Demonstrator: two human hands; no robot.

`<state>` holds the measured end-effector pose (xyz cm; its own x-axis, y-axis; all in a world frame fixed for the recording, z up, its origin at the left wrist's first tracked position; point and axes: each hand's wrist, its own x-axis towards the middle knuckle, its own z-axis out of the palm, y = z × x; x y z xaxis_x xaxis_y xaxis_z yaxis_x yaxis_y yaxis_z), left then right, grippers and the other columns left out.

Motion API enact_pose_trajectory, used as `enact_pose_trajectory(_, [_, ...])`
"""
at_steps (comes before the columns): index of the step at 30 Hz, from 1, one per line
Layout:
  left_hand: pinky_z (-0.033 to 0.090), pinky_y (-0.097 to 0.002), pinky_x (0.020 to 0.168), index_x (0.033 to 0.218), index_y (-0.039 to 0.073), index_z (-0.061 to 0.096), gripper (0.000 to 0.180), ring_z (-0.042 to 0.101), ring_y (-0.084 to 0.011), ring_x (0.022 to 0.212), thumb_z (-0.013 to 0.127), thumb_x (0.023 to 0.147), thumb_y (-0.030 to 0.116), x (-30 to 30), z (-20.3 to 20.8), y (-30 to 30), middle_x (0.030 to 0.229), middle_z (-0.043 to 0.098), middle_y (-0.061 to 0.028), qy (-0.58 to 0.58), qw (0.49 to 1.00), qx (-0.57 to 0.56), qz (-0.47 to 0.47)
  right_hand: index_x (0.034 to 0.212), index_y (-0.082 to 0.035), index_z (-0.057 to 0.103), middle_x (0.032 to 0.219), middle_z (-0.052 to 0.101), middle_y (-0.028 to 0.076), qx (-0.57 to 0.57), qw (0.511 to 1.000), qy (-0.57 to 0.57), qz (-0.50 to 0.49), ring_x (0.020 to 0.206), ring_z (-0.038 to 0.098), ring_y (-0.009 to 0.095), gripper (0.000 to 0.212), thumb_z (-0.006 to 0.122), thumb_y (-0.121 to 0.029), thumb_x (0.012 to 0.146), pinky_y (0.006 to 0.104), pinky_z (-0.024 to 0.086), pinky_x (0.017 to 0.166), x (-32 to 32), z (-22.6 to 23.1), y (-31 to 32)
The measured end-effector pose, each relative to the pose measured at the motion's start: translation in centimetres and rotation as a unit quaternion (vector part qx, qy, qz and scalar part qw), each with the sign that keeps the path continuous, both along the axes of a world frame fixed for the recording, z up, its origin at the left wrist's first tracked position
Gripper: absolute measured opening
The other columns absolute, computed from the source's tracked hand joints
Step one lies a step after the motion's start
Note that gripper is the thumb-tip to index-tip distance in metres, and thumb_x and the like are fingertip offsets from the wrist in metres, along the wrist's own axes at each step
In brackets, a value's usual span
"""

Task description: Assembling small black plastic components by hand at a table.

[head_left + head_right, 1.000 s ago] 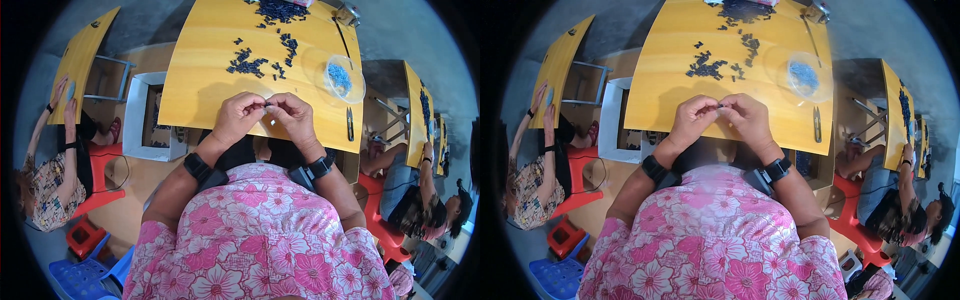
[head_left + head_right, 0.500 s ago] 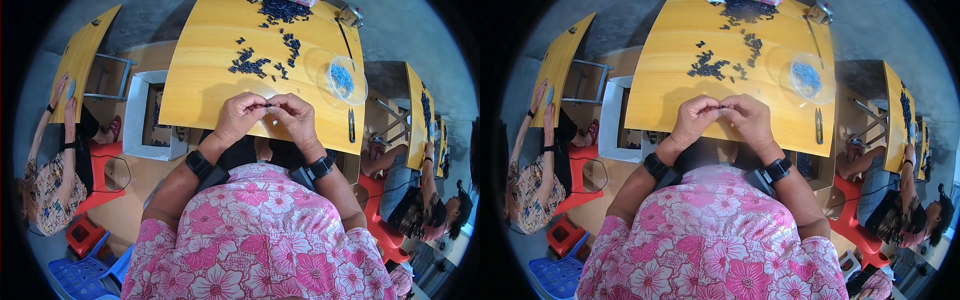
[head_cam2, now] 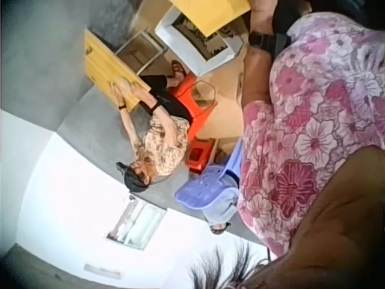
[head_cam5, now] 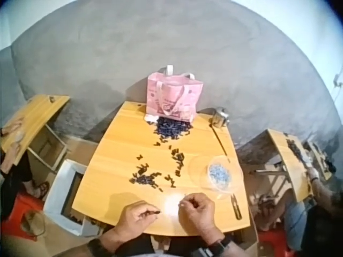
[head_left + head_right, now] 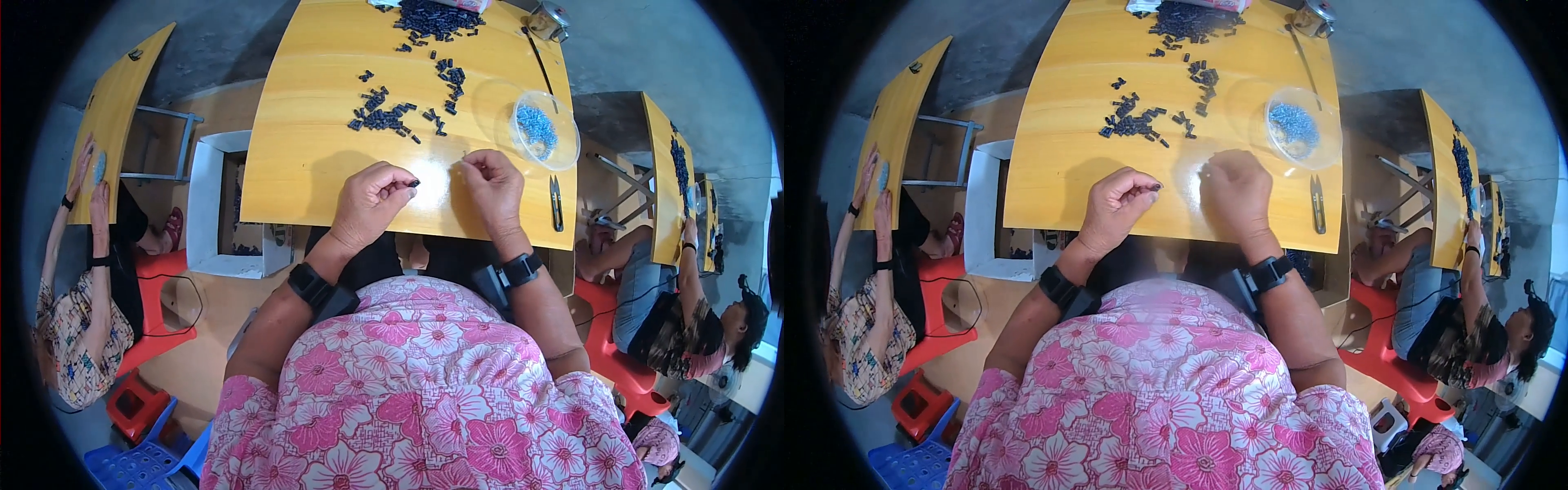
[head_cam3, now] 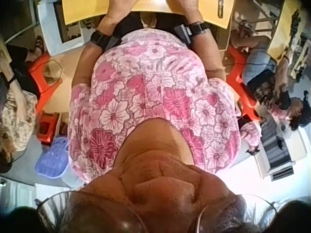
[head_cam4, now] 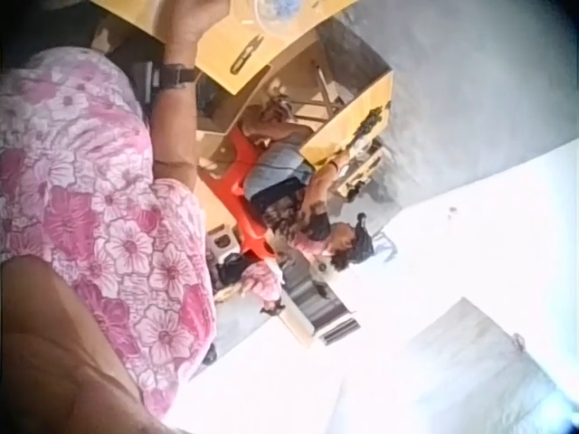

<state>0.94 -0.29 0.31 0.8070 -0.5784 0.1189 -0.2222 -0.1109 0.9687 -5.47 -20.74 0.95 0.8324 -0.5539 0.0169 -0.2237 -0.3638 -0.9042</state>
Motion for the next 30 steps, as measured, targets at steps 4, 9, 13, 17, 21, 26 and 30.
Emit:
enact_pose_trajectory(4, [0.045,-0.0214,0.066,0.094,0.0,0.069,0.008,0.056,-0.0061,0.074,0.069,0.086,0.0,0.0,0.2,-0.1,0.084,0.062,-0.0017,-0.004,1.0,0.001,0.0,0.083,-0.003,0.069,0.085,0.068,0.016,-0.139,0.99,0.031,0.012,0.08,0.066,0.032,0.009,0.066,-0.011,0.08,0.0393,0.053,0.076,0.4,0.3,-1.7])
enact_pose_trajectory(9, [0.044,-0.0216,0.064,0.094,0.0,0.069,0.008,0.054,-0.0059,0.071,0.07,0.085,0.001,-0.1,0.3,-0.1,0.082,0.062,-0.0012,-0.01,1.0,0.0,0.0,0.079,-0.003,0.066,0.084,0.065,0.019,-0.192,0.98,0.046,0.021,0.079,0.063,0.038,0.009,0.063,-0.012,0.08,0.0451,0.051,0.075,0.9,1.0,-1.0])
enact_pose_trajectory(13, [0.044,-0.0214,0.065,0.094,0.0,0.069,0.009,0.055,-0.006,0.072,0.07,0.085,0.0,-0.1,0.1,-0.1,0.082,0.062,-0.0014,0.0,1.0,-0.003,0.0,0.077,-0.003,0.065,0.084,0.064,0.019,-0.238,0.968,0.068,0.03,0.078,0.062,0.04,0.01,0.061,-0.013,0.081,0.0477,0.051,0.073,1.2,1.1,-1.0])
enact_pose_trajectory(17, [0.045,-0.0213,0.065,0.094,-0.001,0.069,0.009,0.055,-0.0062,0.072,0.07,0.085,0.0,-0.1,0.2,-0.1,0.082,0.062,-0.0019,0.001,1.0,-0.006,-0.003,0.078,-0.003,0.065,0.084,0.064,0.019,-0.25,0.966,0.058,0.036,0.077,0.062,0.04,0.011,0.061,-0.013,0.081,0.0483,0.052,0.072,1.2,0.7,-1.2])
enact_pose_trajectory(21, [0.045,-0.0215,0.065,0.094,-0.001,0.069,0.01,0.056,-0.0062,0.072,0.069,0.085,-0.001,-0.1,0.3,-0.1,0.083,0.062,-0.0021,-0.004,1.0,-0.008,-0.005,0.082,-0.002,0.07,0.077,0.066,0.012,-0.315,0.948,0.038,0.032,0.065,0.065,0.024,0.008,0.07,-0.01,0.079,0.034,0.053,0.064,1.4,0.1,-1.6])
enact_pose_trajectory(26, [0.045,-0.0215,0.065,0.093,-0.001,0.07,0.009,0.055,-0.006,0.071,0.069,0.084,0.0,-0.2,0.3,-0.1,0.081,0.061,-0.0018,-0.005,1.0,-0.006,0.003,0.082,-0.001,0.07,0.079,0.068,0.014,-0.314,0.946,0.053,0.066,0.068,0.066,0.026,0.008,0.068,-0.009,0.079,0.0355,0.054,0.066,1.8,0.3,-2.3])
enact_pose_trajectory(30, [0.044,-0.0213,0.063,0.092,-0.001,0.07,0.008,0.053,-0.0057,0.069,0.07,0.084,0.0,-0.2,0.3,-0.1,0.079,0.061,-0.0013,-0.009,1.0,-0.006,0.005,0.082,0.0,0.069,0.08,0.068,0.016,-0.353,0.923,0.077,0.131,0.071,0.067,0.03,0.01,0.067,-0.009,0.078,0.0371,0.054,0.068,2.4,1.0,-2.6])
